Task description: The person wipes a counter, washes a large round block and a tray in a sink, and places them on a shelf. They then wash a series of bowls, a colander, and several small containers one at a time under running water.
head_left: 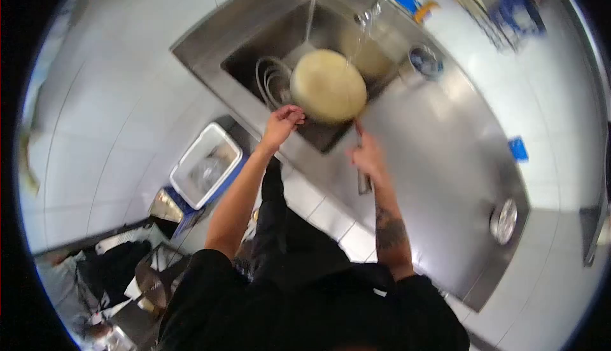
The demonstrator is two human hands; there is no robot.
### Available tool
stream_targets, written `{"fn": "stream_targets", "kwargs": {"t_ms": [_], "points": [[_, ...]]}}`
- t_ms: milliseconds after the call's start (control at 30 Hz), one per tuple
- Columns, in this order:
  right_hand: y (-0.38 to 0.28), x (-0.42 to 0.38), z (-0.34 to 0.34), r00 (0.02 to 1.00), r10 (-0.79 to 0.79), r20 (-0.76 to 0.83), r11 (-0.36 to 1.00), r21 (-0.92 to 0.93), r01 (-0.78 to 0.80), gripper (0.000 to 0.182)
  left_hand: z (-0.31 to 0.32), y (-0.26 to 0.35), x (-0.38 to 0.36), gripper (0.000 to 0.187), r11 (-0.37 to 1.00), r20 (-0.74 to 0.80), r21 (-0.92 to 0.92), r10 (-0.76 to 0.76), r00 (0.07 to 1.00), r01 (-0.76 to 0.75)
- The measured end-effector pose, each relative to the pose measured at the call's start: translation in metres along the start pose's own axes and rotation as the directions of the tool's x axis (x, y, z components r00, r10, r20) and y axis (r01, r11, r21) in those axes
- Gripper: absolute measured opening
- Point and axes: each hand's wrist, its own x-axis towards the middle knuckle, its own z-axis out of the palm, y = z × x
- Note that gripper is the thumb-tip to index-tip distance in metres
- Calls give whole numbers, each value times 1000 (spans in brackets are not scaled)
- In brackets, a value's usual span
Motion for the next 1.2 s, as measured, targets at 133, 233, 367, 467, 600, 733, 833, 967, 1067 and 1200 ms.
{"fn": "stream_targets", "kwargs": {"t_ms": [133, 233, 367, 467, 600, 733, 833, 967, 1067, 1200], "points": [[39, 131, 65, 971, 197, 135, 967, -189, -170, 75, -51, -108, 216, 35, 918, -176, 348, -135, 975, 190], [6, 159, 85, 899, 382, 216, 904, -287, -316, 74, -55, -153, 268, 39, 884, -241, 72, -434, 868, 462], [24, 167, 100, 883, 415, 220, 851, -437, -291, 75, -52, -181, 295, 47, 764, -1, -380, -563, 826, 521], [37, 182, 113, 989, 48, 142, 910, -414, 15, 75, -50, -195, 306, 53, 704, 89, -470, -562, 822, 533], [41, 285, 110, 963, 129, 236, 895, -446, -10, 70, -41, -204, 314, 63, 710, 115, -510, -503, 856, 486], [-31, 398, 86, 375, 914, 157, 396, -548, -737, 74, -32, -221, 304, 68, 678, 87, -508, -573, 815, 531], [12, 264, 83, 866, 367, 339, 812, -572, -120, 75, -40, -203, 332, 73, 625, 83, -434, -690, 719, 649], [15, 242, 101, 866, 428, 260, 819, -516, -250, 75, -40, -199, 318, 79, 568, 125, -358, -757, 641, 741], [59, 338, 74, 839, 459, 291, 818, -508, -271, 77, -35, -203, 325, 78, 648, 118, -360, -682, 721, 671], [43, 344, 59, 835, 453, 313, 847, -444, -293, 73, -33, -226, 328, 78, 594, 83, -437, -721, 688, 675]]}}
